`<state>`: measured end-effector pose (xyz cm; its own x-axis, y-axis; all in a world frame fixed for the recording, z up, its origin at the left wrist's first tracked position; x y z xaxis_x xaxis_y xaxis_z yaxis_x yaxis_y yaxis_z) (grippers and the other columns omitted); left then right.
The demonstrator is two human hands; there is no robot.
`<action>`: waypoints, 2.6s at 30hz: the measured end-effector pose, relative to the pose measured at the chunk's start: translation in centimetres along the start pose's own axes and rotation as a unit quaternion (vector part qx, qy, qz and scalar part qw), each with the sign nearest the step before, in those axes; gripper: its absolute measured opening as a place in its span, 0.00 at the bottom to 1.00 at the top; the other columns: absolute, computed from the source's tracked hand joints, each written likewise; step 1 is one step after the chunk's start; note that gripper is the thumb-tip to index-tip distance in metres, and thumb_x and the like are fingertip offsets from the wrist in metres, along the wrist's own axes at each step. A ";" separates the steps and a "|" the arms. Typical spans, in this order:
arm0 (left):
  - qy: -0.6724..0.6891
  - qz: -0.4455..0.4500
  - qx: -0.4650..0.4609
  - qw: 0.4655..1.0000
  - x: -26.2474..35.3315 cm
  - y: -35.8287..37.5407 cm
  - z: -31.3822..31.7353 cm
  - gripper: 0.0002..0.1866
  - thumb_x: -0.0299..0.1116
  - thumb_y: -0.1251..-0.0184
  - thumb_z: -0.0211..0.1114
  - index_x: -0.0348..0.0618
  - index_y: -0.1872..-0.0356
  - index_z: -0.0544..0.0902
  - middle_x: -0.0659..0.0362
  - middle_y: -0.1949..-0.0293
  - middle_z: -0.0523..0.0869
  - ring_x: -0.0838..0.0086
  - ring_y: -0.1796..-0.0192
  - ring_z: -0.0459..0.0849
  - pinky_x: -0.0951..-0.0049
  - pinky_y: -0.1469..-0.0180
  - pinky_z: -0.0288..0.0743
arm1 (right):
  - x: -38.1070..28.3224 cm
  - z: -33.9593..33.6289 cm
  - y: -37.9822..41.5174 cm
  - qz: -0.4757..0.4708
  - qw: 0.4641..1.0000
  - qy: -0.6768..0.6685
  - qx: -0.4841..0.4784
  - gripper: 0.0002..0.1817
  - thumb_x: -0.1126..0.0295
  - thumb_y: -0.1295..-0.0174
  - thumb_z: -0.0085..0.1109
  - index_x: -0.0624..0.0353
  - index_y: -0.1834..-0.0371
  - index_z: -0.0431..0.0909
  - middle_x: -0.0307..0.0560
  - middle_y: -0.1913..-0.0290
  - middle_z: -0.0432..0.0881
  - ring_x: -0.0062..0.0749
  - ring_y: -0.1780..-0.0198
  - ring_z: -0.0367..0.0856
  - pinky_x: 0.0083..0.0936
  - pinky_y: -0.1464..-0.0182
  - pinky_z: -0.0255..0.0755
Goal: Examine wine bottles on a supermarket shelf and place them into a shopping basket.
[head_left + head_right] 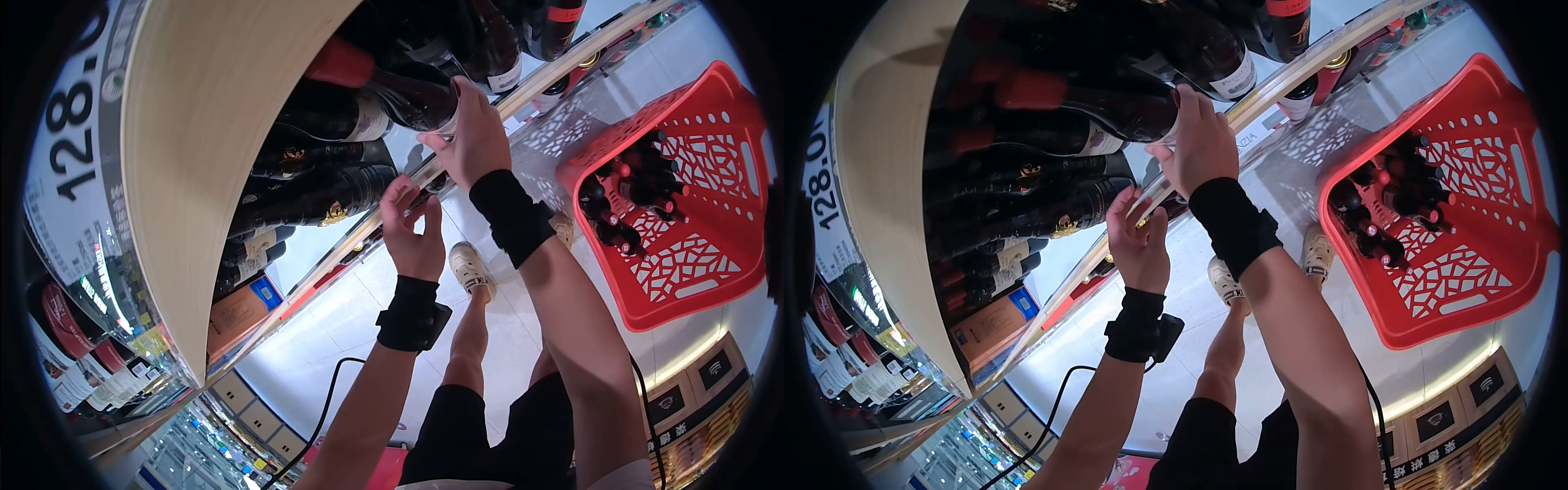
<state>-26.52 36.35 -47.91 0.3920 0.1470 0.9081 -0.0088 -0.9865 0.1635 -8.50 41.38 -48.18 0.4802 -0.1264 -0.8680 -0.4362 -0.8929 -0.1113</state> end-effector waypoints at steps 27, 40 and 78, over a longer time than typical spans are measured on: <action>-0.021 -0.064 -0.165 0.984 -5.3 6.1 -5.3 0.15 0.17 0.36 0.64 0.41 0.51 0.76 0.58 0.52 0.83 0.74 0.48 0.83 0.74 0.46 0.77 | 12.0 -3.0 23.8 0.334 0.912 -0.238 -0.007 0.10 0.70 0.31 0.59 0.67 0.57 0.83 0.46 0.69 0.87 0.24 0.69 0.85 0.21 0.63 0.80; -0.073 -0.007 -0.223 0.972 -6.4 8.5 -3.8 0.14 0.17 0.38 0.62 0.39 0.51 0.76 0.57 0.52 0.81 0.73 0.49 0.82 0.74 0.49 0.78 | 14.0 -9.8 28.8 0.381 0.919 -0.060 -0.084 0.09 0.73 0.39 0.57 0.59 0.57 0.81 0.51 0.63 0.87 0.42 0.60 0.88 0.34 0.53 0.80; -0.230 0.230 -0.379 0.866 0.0 12.3 33.5 0.19 0.32 0.39 0.70 0.41 0.48 0.78 0.54 0.54 0.83 0.60 0.50 0.83 0.63 0.46 0.77 | 27.9 -31.2 25.5 0.419 0.907 -0.012 -0.050 0.07 0.71 0.36 0.58 0.60 0.57 0.80 0.50 0.61 0.88 0.42 0.58 0.88 0.34 0.52 0.80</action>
<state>4.17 21.83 -58.81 0.5103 -0.4656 0.7231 -0.7950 -0.5760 0.1902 17.51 1.64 -60.14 -0.0043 -0.7697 -0.6384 -0.5682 -0.5234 0.6349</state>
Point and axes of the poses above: each hand's wrist, its own y-axis away from the middle knuckle, its own z-axis out of the palm, x = y × z, the point moved 9 cm from there along -y, towards the middle knuckle
